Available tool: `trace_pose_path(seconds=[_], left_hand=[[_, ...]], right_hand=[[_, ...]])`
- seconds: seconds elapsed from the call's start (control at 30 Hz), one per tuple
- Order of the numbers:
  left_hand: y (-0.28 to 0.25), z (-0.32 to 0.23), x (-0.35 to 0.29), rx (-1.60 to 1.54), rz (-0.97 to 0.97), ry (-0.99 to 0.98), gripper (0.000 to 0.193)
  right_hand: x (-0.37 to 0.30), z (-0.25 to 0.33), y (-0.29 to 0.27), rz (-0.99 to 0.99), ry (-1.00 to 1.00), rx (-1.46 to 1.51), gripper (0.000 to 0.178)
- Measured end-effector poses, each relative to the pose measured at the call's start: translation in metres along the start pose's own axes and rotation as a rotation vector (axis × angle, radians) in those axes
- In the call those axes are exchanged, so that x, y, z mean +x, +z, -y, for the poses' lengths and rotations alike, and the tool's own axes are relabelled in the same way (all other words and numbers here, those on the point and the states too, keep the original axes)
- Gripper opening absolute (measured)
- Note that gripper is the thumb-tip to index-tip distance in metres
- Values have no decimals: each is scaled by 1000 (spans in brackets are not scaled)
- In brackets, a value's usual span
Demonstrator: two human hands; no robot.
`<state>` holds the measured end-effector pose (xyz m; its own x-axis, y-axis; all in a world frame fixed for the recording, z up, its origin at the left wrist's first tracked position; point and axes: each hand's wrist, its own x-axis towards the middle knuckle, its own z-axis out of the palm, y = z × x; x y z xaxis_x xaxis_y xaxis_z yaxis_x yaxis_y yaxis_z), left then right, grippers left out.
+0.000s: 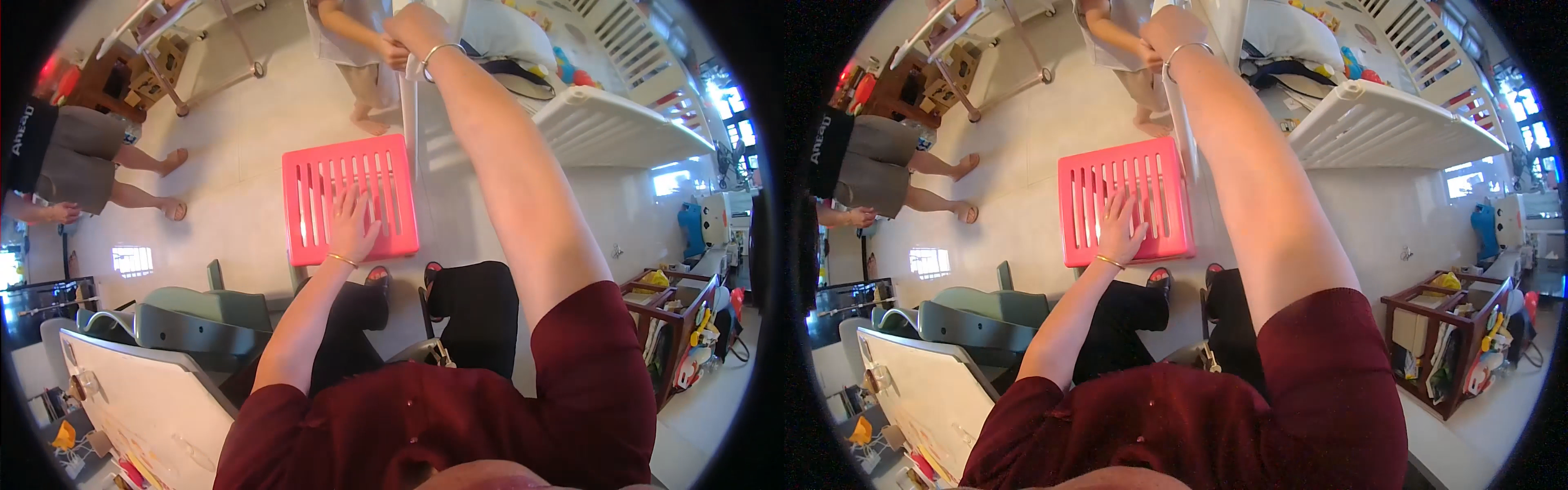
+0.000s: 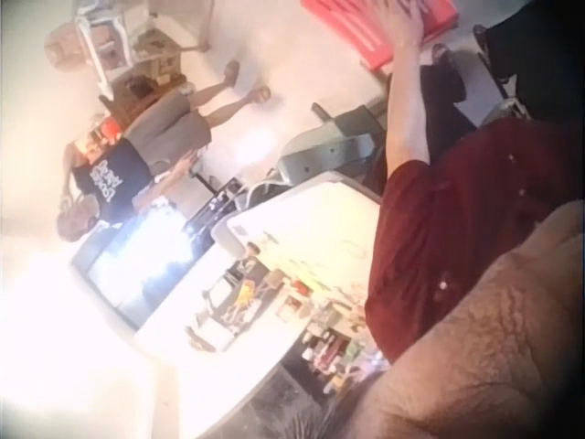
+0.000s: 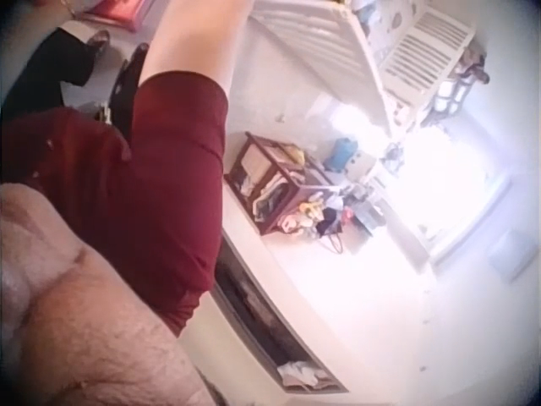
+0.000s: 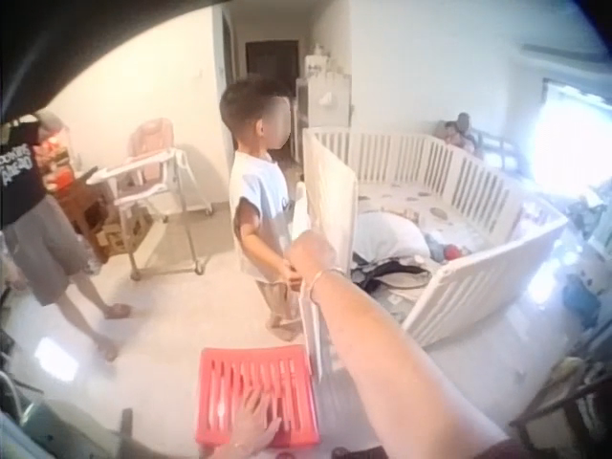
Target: The person wipes a white plastic playpen component with a white cloth while seated and then assists another person in positioning it within the playpen assembly.
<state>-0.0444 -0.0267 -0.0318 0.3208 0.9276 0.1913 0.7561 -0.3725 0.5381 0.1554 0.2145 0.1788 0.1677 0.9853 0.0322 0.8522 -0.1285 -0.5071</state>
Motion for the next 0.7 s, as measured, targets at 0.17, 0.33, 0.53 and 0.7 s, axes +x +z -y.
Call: trace_pose_path(seconds=[0.17, 0.33, 0.53, 0.7], left_hand=[[17, 9, -15, -26, -44, -14, 59], [18, 18, -16, -38, -20, 30, 62], [16, 18, -11, -20, -3, 33, 62], [14, -1, 9, -193, -21, -148, 60]], right_hand=[[3, -27, 26, -100, 72, -2, 24], [-13, -44, 32, -21, 176, 6, 42], [-40, -97, 5, -80, 188, -90, 33], [-105, -140, -21, -73, 168, -104, 40]])
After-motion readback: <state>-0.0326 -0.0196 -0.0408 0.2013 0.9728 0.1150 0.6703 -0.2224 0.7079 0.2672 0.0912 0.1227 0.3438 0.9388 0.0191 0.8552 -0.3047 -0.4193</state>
